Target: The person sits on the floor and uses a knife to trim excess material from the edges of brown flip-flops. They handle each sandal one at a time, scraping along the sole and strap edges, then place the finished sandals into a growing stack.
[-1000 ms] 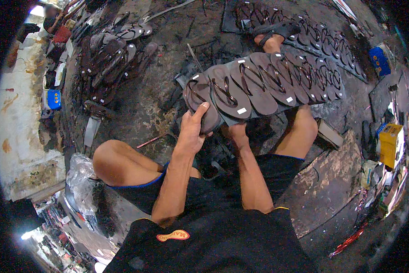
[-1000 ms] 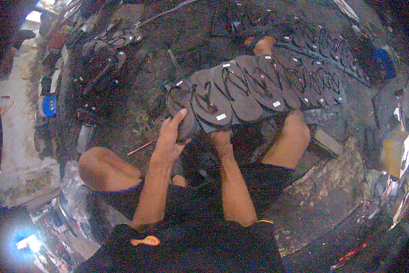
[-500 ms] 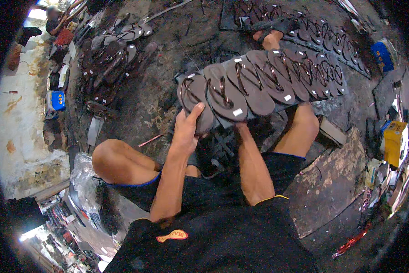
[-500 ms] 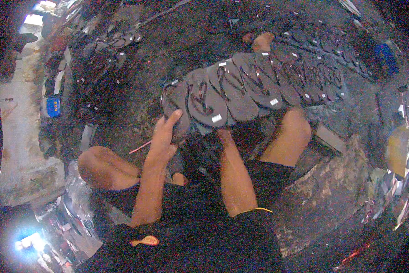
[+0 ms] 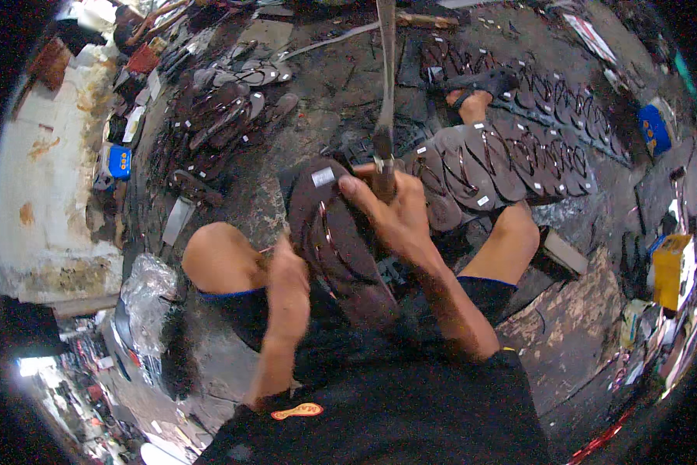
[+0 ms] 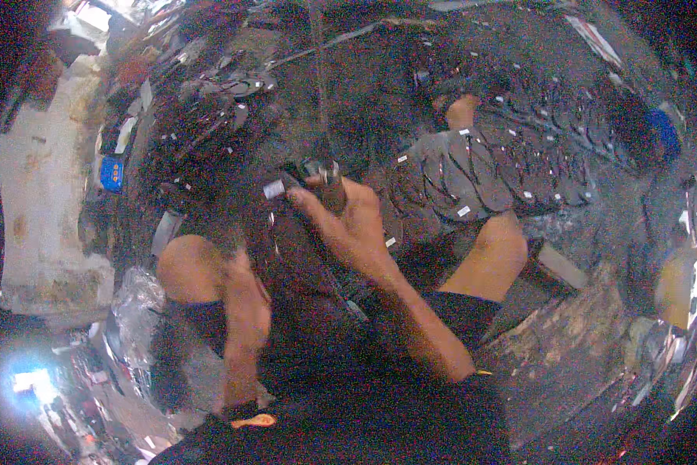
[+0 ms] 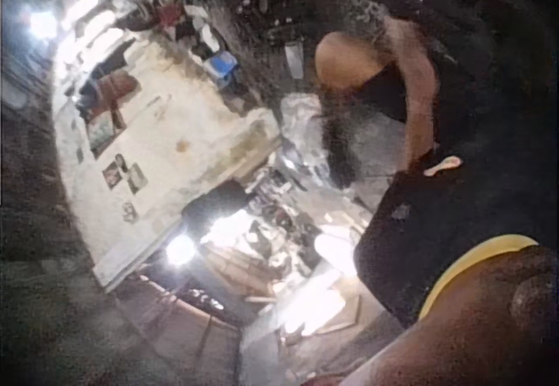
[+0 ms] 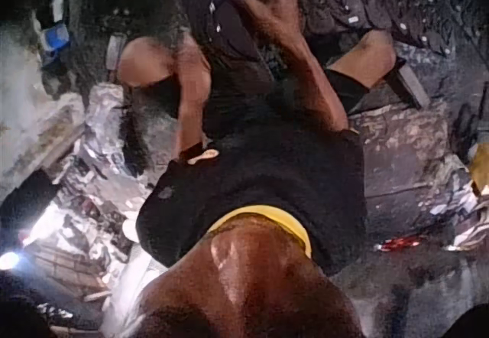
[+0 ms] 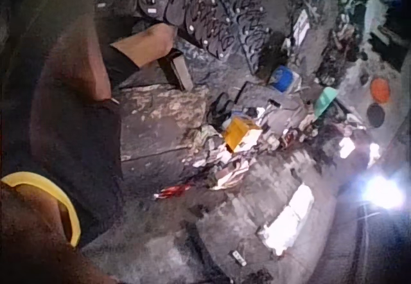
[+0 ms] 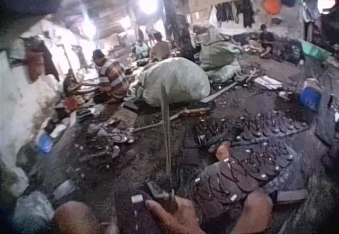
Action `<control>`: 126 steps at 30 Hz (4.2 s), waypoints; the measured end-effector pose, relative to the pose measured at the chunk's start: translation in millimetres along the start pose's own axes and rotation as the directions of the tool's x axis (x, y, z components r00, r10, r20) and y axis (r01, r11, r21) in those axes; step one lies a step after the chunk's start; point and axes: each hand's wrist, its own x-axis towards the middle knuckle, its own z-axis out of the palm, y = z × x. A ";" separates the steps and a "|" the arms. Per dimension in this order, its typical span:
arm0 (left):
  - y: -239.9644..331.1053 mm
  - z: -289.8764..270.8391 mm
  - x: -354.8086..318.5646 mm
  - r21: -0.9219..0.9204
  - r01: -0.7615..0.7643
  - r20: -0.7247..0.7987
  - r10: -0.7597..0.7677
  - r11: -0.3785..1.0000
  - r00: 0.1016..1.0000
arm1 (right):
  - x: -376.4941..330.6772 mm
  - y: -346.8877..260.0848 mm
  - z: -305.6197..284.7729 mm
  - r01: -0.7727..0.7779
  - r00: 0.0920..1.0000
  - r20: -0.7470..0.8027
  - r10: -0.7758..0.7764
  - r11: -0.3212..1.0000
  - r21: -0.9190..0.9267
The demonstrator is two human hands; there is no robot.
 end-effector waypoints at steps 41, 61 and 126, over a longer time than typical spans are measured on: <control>95.3 -21.9 11.7 0.475 0.377 0.168 -0.503 0.795 0.848 | 14.8 -59.7 -12.7 0.246 0.665 0.689 0.288 0.786 -0.567; 34.4 60.2 4.7 -0.586 0.167 0.026 -0.188 0.793 0.982 | -210.8 36.2 -65.6 -0.031 0.999 0.023 0.046 0.897 -0.442; 34.4 3.7 3.8 0.125 0.023 0.036 -0.028 0.992 0.999 | -63.1 -23.6 5.6 0.008 0.999 0.044 -0.012 0.996 0.085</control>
